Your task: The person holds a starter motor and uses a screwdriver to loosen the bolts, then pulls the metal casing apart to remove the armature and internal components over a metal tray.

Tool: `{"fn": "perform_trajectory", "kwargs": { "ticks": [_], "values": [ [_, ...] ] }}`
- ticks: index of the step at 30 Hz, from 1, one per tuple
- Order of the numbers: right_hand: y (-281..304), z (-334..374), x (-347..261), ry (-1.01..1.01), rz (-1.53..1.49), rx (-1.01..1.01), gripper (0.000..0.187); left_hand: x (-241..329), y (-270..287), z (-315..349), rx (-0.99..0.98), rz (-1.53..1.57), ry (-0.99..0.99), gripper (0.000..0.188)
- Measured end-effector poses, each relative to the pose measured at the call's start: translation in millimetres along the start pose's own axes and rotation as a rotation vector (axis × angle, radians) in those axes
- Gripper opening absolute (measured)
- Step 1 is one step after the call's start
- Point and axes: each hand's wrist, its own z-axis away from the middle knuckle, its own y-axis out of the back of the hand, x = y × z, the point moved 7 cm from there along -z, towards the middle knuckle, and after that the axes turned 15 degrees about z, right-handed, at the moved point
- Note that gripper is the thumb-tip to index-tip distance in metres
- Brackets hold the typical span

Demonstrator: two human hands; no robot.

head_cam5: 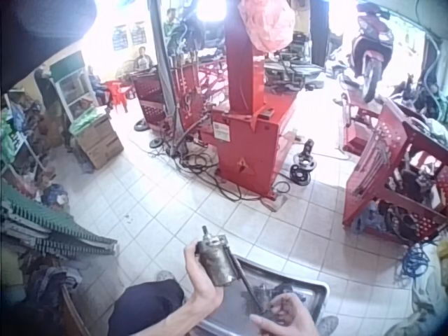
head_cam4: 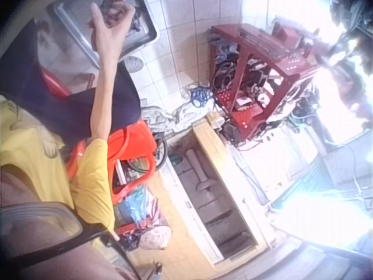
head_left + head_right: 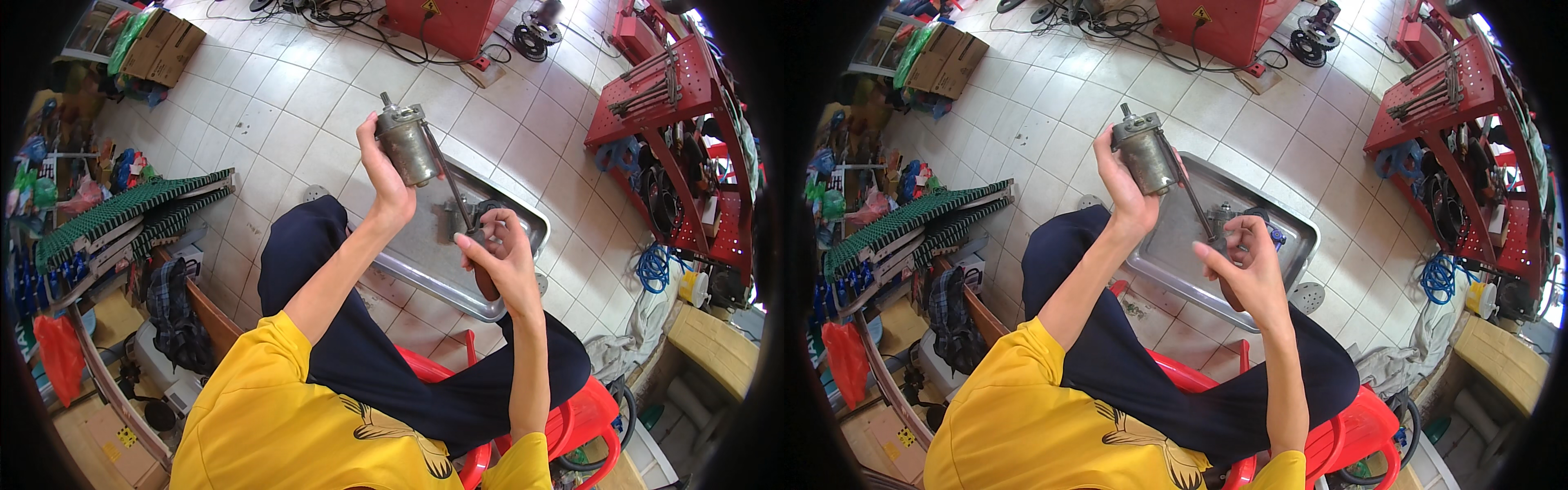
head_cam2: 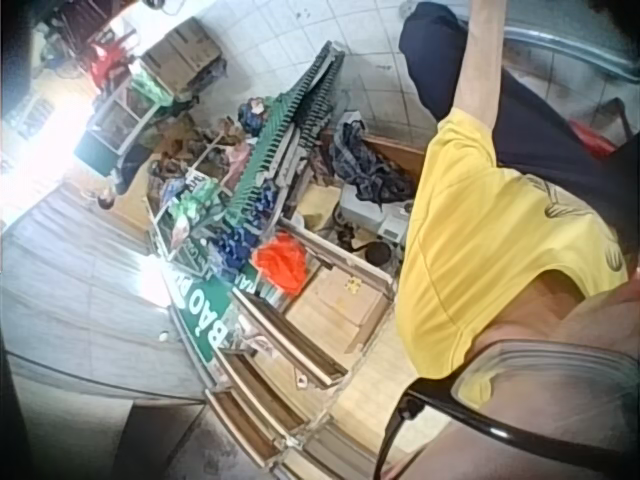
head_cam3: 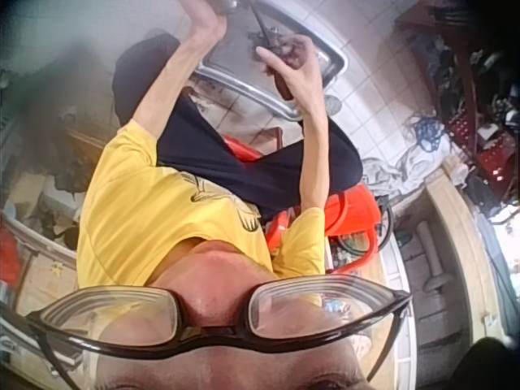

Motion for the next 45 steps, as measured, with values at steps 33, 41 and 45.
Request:
{"fn": "perform_trajectory", "kwargs": {
  "ticks": [33,41,45],
  "values": [
    [-6,-2,0,-0.062,-0.076,-0.095,0.028,3,-17,12,-0.037,-0.019,0.044,0.067],
    [-10,-3,10,-0.030,-0.195,-0.132,0.032,-1,-12,10,-0.050,-0.023,0.064,0.068],
    [-15,-3,5,-0.012,-0.085,-0.130,0.033,2,-7,3,-0.018,-0.002,0.027,0.067]
  ]
}}
